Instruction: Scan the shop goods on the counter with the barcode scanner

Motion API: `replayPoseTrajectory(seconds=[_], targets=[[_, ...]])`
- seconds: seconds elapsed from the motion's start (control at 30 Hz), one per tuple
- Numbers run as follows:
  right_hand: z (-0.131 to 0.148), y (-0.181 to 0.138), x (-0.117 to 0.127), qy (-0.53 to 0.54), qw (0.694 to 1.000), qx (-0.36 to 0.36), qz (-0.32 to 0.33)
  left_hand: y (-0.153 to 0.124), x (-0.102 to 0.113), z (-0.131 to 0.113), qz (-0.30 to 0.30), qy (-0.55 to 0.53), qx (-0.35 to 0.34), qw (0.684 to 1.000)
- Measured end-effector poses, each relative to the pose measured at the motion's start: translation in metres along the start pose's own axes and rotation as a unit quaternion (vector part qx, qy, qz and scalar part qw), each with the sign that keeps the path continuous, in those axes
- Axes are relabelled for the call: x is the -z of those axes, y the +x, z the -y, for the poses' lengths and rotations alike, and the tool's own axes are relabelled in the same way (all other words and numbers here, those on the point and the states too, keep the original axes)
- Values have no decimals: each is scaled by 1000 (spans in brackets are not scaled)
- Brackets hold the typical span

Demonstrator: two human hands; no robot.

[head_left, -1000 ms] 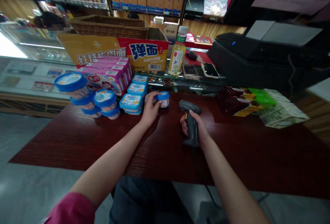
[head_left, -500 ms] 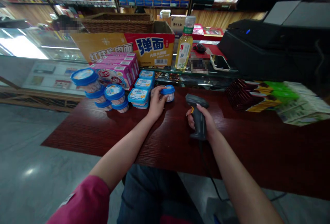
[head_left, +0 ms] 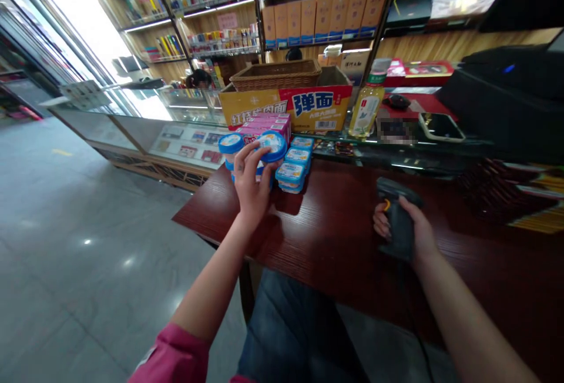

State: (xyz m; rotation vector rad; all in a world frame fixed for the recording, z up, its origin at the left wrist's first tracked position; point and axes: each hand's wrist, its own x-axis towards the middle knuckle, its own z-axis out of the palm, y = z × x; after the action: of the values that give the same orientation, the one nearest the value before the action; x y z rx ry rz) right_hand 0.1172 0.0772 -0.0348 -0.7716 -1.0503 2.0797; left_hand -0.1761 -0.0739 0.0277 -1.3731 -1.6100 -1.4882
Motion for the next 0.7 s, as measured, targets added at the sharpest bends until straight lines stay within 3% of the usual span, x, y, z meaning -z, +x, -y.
replayPoseTrajectory(seconds=[0.1,0.23,0.5,0.7], targets=[[1,-2,-3,2,1000,-7,-14,10,12,18,-5,55,11,998],[2,-5,-6,-2,999,-4,-39,11,12,28,0,80,27,996],[1,-9,-12,-22,998,21,-52,6,4,26,39,70,62,995],[2,-8,-10,-23,999,21,-40,5,1,18,38,126,99,986]])
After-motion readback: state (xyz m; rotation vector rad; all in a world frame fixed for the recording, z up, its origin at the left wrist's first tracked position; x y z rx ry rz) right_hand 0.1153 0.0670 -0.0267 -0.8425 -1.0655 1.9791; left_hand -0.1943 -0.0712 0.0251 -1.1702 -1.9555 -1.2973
